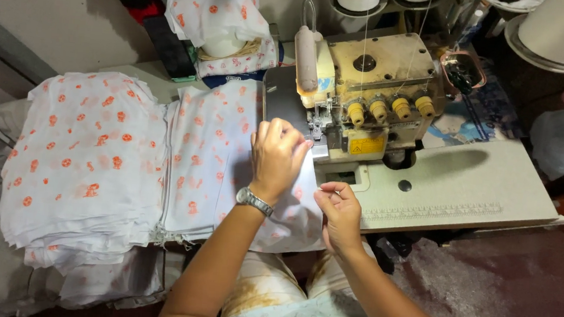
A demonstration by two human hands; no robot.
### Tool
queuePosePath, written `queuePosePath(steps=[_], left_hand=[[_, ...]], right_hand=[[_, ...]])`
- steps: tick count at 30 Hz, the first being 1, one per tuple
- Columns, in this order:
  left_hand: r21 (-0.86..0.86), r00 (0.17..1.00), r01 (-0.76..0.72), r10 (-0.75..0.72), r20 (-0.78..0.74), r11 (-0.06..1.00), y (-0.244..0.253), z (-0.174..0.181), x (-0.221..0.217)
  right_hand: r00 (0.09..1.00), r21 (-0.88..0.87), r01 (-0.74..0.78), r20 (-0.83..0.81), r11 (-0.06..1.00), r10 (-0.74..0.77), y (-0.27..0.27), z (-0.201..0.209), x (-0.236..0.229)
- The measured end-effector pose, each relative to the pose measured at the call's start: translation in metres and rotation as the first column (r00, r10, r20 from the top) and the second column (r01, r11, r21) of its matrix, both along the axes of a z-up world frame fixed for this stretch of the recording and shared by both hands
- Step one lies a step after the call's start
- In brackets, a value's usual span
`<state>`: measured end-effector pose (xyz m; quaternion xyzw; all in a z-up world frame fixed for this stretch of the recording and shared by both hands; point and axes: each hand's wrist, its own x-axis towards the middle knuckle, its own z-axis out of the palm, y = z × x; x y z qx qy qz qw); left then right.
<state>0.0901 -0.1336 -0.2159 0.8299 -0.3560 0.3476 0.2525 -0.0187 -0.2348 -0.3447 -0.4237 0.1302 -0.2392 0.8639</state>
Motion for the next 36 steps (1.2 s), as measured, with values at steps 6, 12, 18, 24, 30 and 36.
queuePosePath(steps=[6,12,18,24,30,36], left_hand=[[0.043,0.996,-0.053,0.05,0.077,0.998,0.005,0.006,-0.039],[0.013,0.999,0.05,-0.05,0.007,0.999,0.008,-0.014,-0.048],[0.05,0.989,0.146,-0.144,-0.038,0.988,0.004,-0.001,-0.047],[0.078,0.991,0.12,-0.115,-0.065,0.99,0.0,-0.007,-0.043],[0.12,0.998,0.059,-0.055,-0.037,0.991,-0.002,-0.008,-0.044],[0.129,1.0,0.012,-0.01,-0.017,0.992,-0.007,-0.016,-0.042]], right_hand=[[1.0,0.008,-0.015,0.013,1.0,0.015,-0.004,-0.016,0.003],[1.0,0.051,0.003,0.018,0.999,-0.004,0.0,-0.005,-0.002],[0.998,0.046,0.046,0.034,0.998,-0.048,-0.002,0.012,-0.003],[0.996,0.028,0.068,0.051,0.997,-0.069,-0.002,0.028,-0.003],[0.995,-0.008,0.075,0.06,0.997,-0.074,-0.008,0.014,0.003],[0.994,0.005,0.086,0.069,0.996,-0.087,-0.009,0.015,0.004]])
